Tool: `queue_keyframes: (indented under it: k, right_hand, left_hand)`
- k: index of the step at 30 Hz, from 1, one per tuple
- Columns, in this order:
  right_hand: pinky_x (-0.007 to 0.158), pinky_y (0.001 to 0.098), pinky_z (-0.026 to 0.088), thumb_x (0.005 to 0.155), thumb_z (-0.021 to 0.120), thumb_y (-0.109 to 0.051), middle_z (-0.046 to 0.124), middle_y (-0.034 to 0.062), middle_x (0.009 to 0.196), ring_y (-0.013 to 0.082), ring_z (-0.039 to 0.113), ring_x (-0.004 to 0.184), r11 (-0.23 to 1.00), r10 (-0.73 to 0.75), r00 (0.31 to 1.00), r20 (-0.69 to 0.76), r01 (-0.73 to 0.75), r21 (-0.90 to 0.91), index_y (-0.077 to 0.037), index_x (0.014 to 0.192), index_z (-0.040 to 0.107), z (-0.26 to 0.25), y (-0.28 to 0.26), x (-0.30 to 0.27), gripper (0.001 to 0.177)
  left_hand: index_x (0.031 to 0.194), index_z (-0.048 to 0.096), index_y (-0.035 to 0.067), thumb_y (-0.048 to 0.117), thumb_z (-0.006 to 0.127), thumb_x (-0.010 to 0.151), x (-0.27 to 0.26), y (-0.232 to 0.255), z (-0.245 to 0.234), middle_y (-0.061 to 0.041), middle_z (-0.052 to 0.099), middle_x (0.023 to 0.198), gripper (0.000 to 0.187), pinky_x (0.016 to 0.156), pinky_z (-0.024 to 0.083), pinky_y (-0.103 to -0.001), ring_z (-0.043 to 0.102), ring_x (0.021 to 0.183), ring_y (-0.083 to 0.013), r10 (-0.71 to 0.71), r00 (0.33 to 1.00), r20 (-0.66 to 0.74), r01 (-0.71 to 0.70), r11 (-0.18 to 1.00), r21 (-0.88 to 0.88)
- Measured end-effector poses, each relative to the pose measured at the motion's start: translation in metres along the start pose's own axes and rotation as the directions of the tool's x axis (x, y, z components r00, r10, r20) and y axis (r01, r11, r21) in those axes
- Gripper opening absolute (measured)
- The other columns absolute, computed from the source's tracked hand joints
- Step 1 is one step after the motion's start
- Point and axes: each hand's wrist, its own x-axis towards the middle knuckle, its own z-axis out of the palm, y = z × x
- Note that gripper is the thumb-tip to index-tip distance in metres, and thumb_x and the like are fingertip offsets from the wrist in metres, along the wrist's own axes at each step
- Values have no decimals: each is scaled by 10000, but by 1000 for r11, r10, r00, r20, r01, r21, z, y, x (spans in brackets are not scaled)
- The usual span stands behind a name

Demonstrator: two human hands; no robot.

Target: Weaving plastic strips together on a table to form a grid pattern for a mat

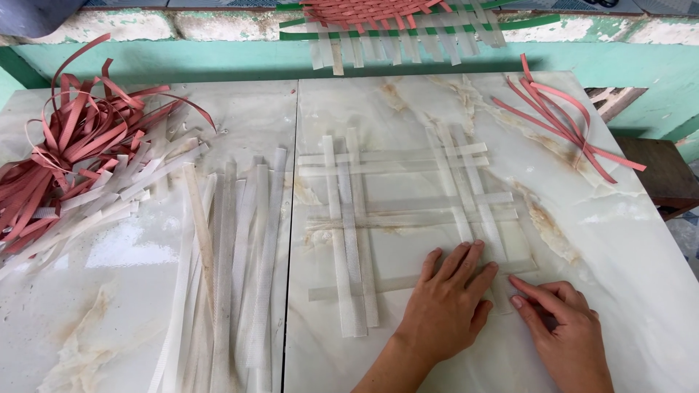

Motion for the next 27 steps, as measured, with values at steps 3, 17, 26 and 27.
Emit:
queue_keyframes:
  k: [3, 17, 26, 27]
  right_hand:
    - [669, 222, 486, 834, 705, -167, 603, -30, 835, 96, 554, 627, 999, -54, 998, -19, 54, -7, -221, 1147, 758, 1, 6, 0, 322]
    - [691, 226, 493, 836, 684, -188, 634, -37, 800, 98, 579, 648, 1000, 4, 996, 93, -4, -2, -239, 1163, 764, -2, 17, 7, 340]
    - [771, 299, 466, 904, 642, -243, 700, 30, 952, 170, 617, 795, 996, -78, 997, -18, 78, 32, -101, 1041, 732, 13, -49, 122, 216]
    - [831, 318, 474, 869, 640, -324, 714, 28, 994, 202, 640, 823, 998, 60, 996, 72, -60, -3, -119, 1044, 718, 21, -57, 144, 281]
  left_hand:
    - [1281, 565, 10, 178, 552, 892, 0, -2, -2, -233, 458, 1464, 423, 1070, 311, -556, 420, 1348, -348, 25, 1000, -6, -25, 1000, -11]
    - [1283, 566, 6, 180, 543, 892, -2, -3, 1, -237, 473, 1463, 429, 1072, 303, -562, 432, 1352, -348, 39, 999, -27, -39, 999, -15]
    - [1296, 557, 5, 182, 510, 874, -4, 0, 0, -229, 457, 1484, 460, 1091, 271, -578, 416, 1372, -344, 18, 1000, -7, -18, 1000, -19]
    - [1300, 552, 3, 182, 513, 871, -3, -1, 0, -230, 459, 1482, 467, 1095, 267, -573, 410, 1377, -341, 27, 1000, 4, -27, 1000, -2]
